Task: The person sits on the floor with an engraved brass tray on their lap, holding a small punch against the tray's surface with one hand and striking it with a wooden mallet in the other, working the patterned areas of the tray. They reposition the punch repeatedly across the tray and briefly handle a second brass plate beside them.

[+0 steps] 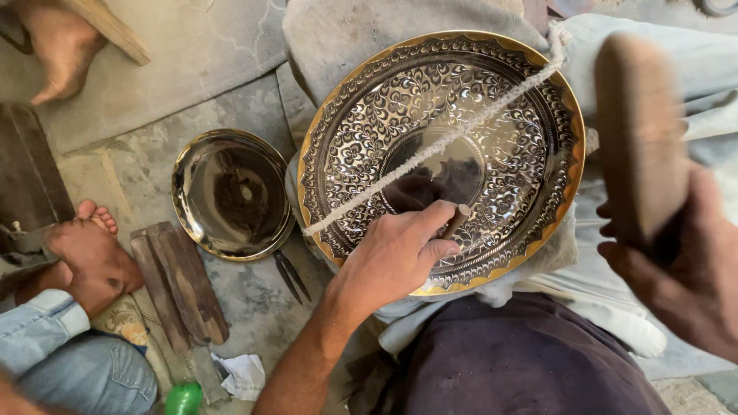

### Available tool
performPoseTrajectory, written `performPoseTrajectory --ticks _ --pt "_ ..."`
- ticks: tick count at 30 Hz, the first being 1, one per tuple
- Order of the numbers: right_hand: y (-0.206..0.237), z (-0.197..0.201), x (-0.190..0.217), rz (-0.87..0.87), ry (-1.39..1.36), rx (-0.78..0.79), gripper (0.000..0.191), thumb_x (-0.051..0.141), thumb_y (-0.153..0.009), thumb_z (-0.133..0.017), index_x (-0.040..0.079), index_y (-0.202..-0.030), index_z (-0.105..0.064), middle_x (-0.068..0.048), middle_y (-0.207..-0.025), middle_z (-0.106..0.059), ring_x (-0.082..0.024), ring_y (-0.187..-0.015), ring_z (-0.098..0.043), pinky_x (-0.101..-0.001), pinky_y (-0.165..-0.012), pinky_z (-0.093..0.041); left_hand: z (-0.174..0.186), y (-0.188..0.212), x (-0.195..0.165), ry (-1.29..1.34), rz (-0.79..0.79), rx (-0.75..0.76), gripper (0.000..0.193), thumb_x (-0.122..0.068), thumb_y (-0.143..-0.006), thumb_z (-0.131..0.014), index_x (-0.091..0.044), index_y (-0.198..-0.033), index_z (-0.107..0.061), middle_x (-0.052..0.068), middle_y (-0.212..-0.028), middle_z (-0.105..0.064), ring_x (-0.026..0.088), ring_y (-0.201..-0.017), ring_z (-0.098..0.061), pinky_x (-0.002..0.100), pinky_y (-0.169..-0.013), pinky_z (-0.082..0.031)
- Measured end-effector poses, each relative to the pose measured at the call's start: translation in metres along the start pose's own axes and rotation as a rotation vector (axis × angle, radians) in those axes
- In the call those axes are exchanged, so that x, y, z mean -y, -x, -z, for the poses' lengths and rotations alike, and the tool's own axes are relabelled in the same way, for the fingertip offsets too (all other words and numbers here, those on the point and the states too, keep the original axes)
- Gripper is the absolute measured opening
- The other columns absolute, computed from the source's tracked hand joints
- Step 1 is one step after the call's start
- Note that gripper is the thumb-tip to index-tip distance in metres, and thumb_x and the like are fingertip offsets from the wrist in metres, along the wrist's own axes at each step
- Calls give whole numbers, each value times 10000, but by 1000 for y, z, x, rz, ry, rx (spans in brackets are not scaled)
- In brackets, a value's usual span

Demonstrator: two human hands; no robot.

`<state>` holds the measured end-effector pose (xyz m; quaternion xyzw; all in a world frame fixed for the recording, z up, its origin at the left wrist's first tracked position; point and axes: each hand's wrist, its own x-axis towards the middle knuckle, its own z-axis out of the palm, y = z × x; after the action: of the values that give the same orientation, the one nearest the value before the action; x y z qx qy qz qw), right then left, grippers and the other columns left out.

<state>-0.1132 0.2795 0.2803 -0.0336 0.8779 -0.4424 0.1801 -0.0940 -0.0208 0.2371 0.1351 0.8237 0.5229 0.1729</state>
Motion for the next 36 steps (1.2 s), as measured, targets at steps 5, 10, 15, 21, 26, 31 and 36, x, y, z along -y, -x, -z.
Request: performPoseTrajectory --ticks 5,10,15,21,26,31,36 --pt "-1 0 6 -104 601 92 821 -28 -757 -721 133 -1499 -408 -137 -1107 -699 -251 -952 -702 -388 -864 -572 0 -6 2 -4 50 21 340 -181 -927 -737 -74 -1187 -548 185 -882 -698 398 -845 -713 476 -694 -532" --pt "3 -1 1 47 1083 189 800 28 -740 -717 243 -1481 -507 -47 -1115 -721 -220 -953 -724 -356 -924 -588 1 -8 4 -54 34 25 339 -185 -924 -752 -59 -1153 -536 191 -878 -695 424 -852 -693 494 -688 -514" --pt "9 -4 -7 -24 652 96 738 -35 -764 -696 118 -1459 -500 -102 -1085 -710 -257 -965 -720 -377 -852 -579 2 -9 4 -43 37 39 315 -187 -945 -736 -64 -1161 -543 190 -879 -693 430 -868 -688 501 -695 -505" --pt "11 -6 -2 29 503 -4 712 -82 -724 -634 13 -1419 -514 -187 -1092 -681 -323 -975 -704 -406 -859 -563 2 -12 3 -42 33 45 331 -193 -936 -727 -69 -1186 -550 195 -894 -701 431 -869 -689 508 -701 -504" --pt "13 -11 2 -101 324 -43 674 -40 -800 -614 28 -1463 -517 -176 -1078 -704 -300 -861 -713 -404 -779 -564 2 -11 5 -42 27 46 335 -190 -938 -727 -71 -1198 -553 193 -889 -700 422 -866 -694 507 -708 -509" --pt "16 -14 4 -335 342 -69 653 -17 -820 -673 28 -1456 -531 -164 -990 -717 -275 -807 -691 -412 -763 -583 2 -12 6 -41 23 33 354 -176 -919 -728 -72 -1211 -558 195 -882 -696 425 -848 -693 506 -700 -518" --pt "19 -15 7 -231 501 -29 661 14 -794 -693 69 -1437 -547 -133 -994 -725 -270 -847 -716 -394 -746 -595 3 -12 6 -63 52 66 332 -191 -935 -727 -76 -1186 -542 186 -867 -689 418 -844 -694 502 -690 -517"
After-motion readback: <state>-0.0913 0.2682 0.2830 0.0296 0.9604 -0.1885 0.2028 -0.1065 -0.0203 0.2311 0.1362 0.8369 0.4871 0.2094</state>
